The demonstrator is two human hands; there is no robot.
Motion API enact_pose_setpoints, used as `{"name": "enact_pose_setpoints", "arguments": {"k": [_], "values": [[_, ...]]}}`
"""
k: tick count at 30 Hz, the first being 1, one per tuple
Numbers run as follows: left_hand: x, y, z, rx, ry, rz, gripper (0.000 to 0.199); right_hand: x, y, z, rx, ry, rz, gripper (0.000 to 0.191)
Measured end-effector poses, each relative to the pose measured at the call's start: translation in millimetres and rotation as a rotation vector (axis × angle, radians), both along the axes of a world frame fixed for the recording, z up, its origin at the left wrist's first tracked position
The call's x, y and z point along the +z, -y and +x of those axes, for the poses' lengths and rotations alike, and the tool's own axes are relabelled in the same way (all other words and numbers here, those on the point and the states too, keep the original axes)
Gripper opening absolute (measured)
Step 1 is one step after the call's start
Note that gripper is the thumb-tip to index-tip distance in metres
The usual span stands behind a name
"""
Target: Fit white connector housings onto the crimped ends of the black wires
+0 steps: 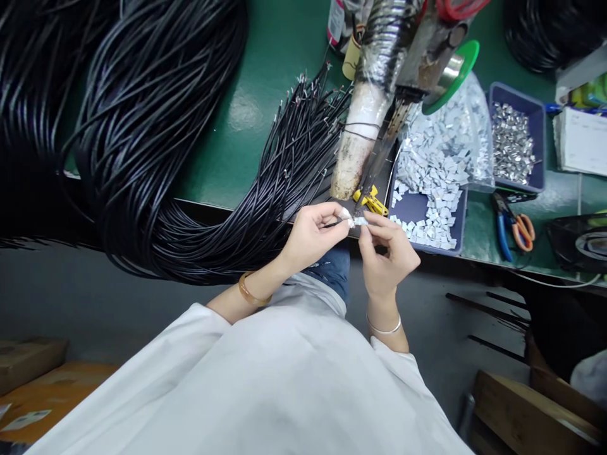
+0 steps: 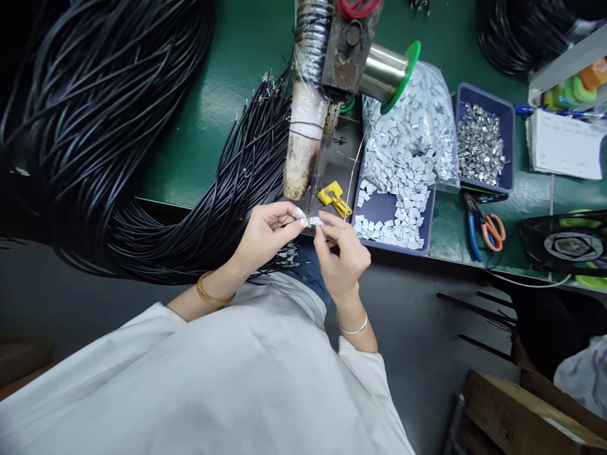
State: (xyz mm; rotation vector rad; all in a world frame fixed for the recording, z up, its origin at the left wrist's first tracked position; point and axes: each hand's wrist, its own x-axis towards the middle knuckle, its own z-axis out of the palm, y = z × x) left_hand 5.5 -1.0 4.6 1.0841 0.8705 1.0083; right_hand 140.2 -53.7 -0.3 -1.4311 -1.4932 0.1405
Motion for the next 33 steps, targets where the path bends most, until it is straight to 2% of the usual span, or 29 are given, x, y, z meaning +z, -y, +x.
{"name": "enact_pose_setpoints", "arguments": {"k": [2,4,9,13,17,21,26,33], "values": [[1.3,1,-2,-0.029,0.0,0.013,0.013,3.7,1,-1,0.036,-0.152,-0.119,0.001],[0.8,2,-4,-0.058,-0.008,0.024,0.013,7.3,3,-2,0.058,-0.223,-0.15,0.002],[-3.4,4,-4,-0.053,0.001,0.035,0.012,8.6,6,-5,0.08,-0.156,-0.025,0.009],[-5.7,4,-2,-0.016,0.004,0.045,0.012,2.2,3,-3,-0.007,-0.225,-0.017,0.006],[-9.1,2,-1,-0.002,-0.014,0.078,0.011,-1.4,-1,-1,-0.009,-0.105,-0.076,0.002],[-10.4,1,3,0.043,-0.022,0.095,0.009,-1.0,-6,-3,-0.005,0.026,-0.021,0.004],[-6.3,-1,4,0.09,-0.047,0.135,0.009,3.0,-9,-3,-0.018,0.08,0.026,0.007],[-6.6,-1,1,0.021,-0.081,0.104,0.012,1.5,-3,0,0.07,0.132,0.066,0.013]]}}
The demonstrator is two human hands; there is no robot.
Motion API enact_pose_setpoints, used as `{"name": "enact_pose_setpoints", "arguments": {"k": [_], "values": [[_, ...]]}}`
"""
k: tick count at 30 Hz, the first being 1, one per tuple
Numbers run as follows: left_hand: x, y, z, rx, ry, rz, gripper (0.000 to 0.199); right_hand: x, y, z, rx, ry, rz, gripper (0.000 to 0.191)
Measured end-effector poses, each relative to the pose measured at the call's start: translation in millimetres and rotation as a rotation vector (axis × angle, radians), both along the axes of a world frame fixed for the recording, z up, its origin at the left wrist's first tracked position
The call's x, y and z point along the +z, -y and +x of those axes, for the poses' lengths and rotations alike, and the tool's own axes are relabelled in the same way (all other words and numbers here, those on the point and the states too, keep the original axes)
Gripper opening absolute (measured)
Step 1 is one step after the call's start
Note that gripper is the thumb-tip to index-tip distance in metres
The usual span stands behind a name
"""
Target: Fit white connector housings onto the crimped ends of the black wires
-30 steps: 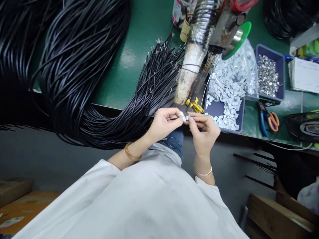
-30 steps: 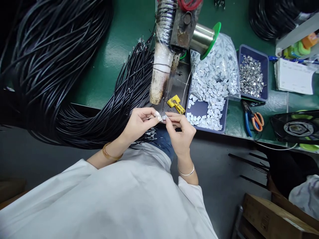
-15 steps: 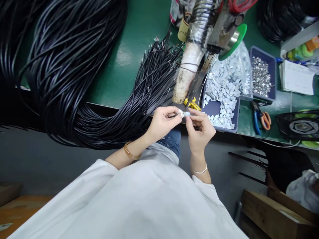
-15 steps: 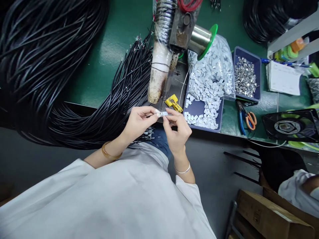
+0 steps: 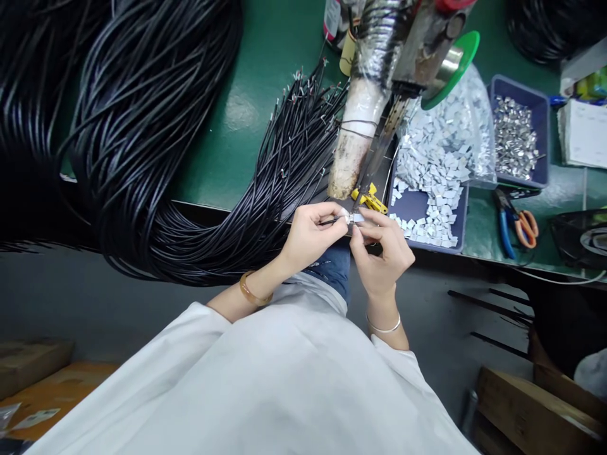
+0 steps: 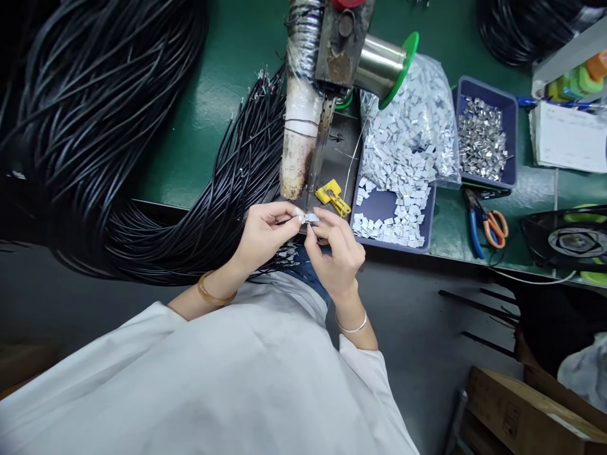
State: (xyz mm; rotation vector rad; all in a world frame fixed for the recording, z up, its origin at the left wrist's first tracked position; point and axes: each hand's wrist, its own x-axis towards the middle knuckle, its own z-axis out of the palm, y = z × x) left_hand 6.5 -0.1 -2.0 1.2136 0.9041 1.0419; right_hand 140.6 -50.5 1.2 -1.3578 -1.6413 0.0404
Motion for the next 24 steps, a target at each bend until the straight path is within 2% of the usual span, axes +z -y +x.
{"name": "enact_pose_setpoints", "arguments": {"k": [3,5,6,9,10,11,13,15,16,18,20,24], "values": [[-2.4,4,-1,-0.022,-0.047,0.009,0.014,1.9,5,5,0.0,-0.058,-0.077,0.01],[-2.3,7,-2,-0.068,-0.096,0.039,0.015,6.5,9,10,-0.066,-0.137,-0.08,0.006],[-1.7,9,-4,-0.109,-0.128,0.069,0.015,10.1,11,13,-0.134,-0.167,-0.017,0.005],[1.2,14,-12,-0.226,-0.194,0.248,0.016,24.5,15,25,-0.397,-0.228,0.412,0.005],[1.8,15,-15,-0.208,-0.204,0.32,0.016,29.5,17,30,-0.456,-0.251,0.523,0.005],[2.1,15,-19,-0.15,-0.225,0.389,0.016,33.9,18,35,-0.469,-0.272,0.501,0.006],[1.2,12,-27,0.054,-0.369,0.508,0.016,39.1,20,49,-0.445,-0.286,0.242,0.013],[-0.9,6,-34,0.215,-0.648,0.594,0.019,38.0,20,65,-0.402,-0.221,-0.119,0.008],[-2.2,2,-37,0.239,-0.794,0.62,0.022,35.4,18,74,-0.393,-0.153,-0.26,0.006],[-4.6,-6,-40,0.205,-1.005,0.625,0.024,28.2,13,91,-0.416,0.044,-0.409,0.009],[-6.6,-14,-41,0.193,-1.06,0.591,0.022,21.9,5,105,-0.41,0.158,-0.503,0.01],[-10.4,-23,-41,0.391,-0.848,0.494,0.019,20.8,-9,121,-0.296,0.255,-0.627,0.009]]}}
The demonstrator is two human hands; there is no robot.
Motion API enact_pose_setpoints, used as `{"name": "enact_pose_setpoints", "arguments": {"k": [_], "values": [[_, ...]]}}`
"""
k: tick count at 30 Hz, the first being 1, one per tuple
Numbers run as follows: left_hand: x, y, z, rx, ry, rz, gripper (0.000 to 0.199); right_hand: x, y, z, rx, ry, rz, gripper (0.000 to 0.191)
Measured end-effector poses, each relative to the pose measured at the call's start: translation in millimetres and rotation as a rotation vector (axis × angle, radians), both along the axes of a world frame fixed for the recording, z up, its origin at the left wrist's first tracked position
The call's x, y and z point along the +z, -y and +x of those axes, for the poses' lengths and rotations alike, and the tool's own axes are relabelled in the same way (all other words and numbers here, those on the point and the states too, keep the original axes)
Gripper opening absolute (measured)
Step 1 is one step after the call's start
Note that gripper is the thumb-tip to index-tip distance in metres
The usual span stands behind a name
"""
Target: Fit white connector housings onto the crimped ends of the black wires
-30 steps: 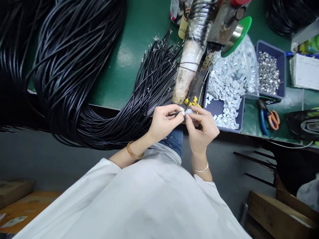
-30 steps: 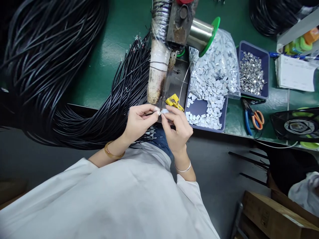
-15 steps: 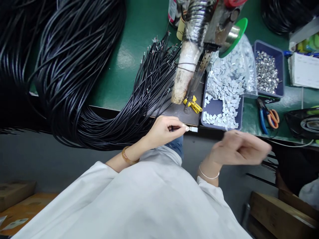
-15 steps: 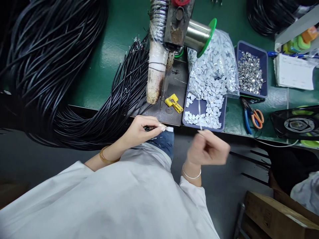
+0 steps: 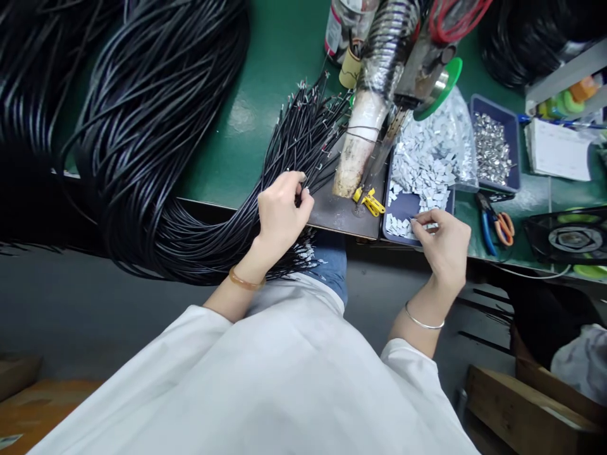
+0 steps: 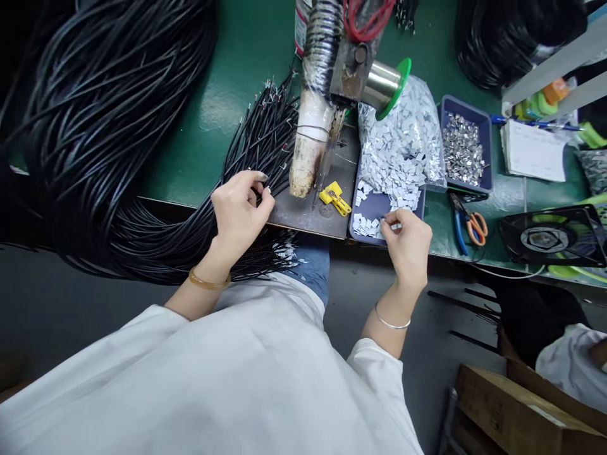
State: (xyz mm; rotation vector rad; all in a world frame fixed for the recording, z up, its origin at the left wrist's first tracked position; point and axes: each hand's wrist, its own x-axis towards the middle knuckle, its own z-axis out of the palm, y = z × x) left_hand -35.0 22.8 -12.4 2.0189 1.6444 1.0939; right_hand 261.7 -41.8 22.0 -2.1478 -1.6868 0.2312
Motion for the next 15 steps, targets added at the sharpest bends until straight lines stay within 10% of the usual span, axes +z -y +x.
{"name": "enact_pose_setpoints", "arguments": {"k": [9,15], "values": [[0.7,-5,-4,0.131,0.961,0.189,0.034,14.4,-24,13,0.253,0.237,-0.165,0.011],[10.4,7,7,0.079,1.024,0.206,0.02,9.0,-31,12,0.155,0.151,-0.127,0.014]]}}
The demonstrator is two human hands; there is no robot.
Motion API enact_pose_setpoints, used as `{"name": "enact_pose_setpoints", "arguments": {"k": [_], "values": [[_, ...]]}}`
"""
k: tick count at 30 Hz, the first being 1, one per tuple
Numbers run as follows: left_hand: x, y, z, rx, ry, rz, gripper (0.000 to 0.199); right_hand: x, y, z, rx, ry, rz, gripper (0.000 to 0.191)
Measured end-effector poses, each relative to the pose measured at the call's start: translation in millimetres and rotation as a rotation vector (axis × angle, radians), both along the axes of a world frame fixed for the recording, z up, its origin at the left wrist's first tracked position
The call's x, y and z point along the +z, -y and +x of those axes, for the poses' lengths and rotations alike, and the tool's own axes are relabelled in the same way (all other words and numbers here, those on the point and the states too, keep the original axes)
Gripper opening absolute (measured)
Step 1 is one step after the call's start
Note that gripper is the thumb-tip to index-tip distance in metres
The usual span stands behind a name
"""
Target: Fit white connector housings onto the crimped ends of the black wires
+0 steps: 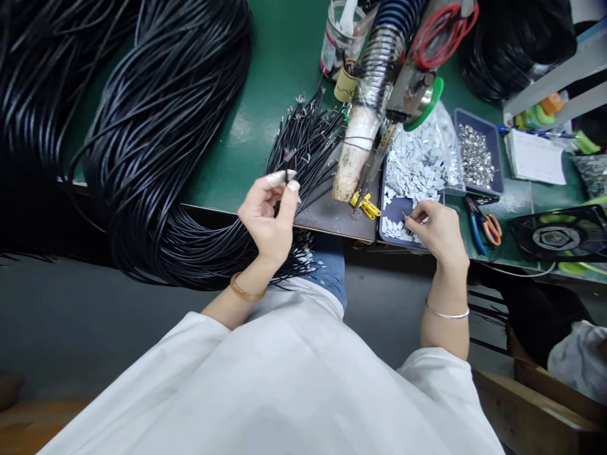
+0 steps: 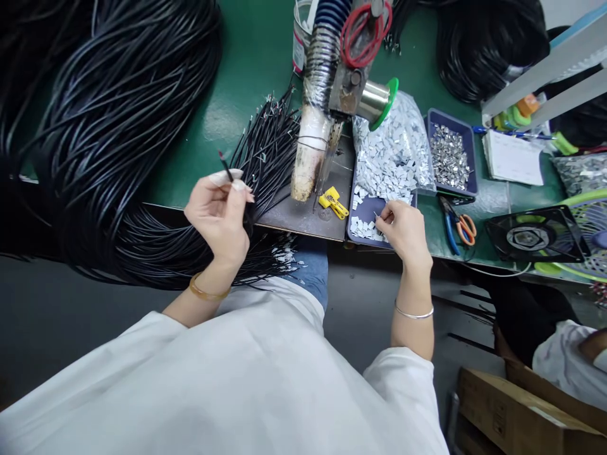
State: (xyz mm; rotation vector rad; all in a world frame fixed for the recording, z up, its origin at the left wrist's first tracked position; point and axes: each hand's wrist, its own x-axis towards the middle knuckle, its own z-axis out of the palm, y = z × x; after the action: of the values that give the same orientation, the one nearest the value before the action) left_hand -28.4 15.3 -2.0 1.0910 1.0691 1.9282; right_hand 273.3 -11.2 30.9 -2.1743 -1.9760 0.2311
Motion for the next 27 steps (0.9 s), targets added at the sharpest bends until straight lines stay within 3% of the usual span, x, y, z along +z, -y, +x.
{"name": "enact_pose_setpoints", "arguments": {"k": [4,7,10,13,18,22,27], "values": [[2.9,20,12,-0.204,0.001,0.027,0.015,-7.7,7,-10,-0.052,0.018,0.135,0.013],[3.5,28,18,-0.417,0.024,-0.057,0.013,-9.1,14,-24,-0.083,-0.03,0.34,0.015],[1.1,29,21,-0.643,0.057,-0.218,0.021,-7.0,24,-50,-0.145,-0.273,0.567,0.015],[-3.9,28,23,-0.812,0.097,-0.383,0.026,-6.6,36,-84,-0.173,-0.671,0.614,0.016],[-7.5,29,28,-0.812,0.095,-0.453,0.028,-15.1,46,-122,-0.048,-0.834,0.561,0.009],[-5.6,29,30,-0.834,0.055,-0.44,0.027,-23.3,46,-129,-0.016,-0.862,0.463,0.006],[-8.2,29,33,-0.853,0.07,-0.455,0.028,-26.3,47,-129,-0.009,-0.89,0.453,0.005]]}}
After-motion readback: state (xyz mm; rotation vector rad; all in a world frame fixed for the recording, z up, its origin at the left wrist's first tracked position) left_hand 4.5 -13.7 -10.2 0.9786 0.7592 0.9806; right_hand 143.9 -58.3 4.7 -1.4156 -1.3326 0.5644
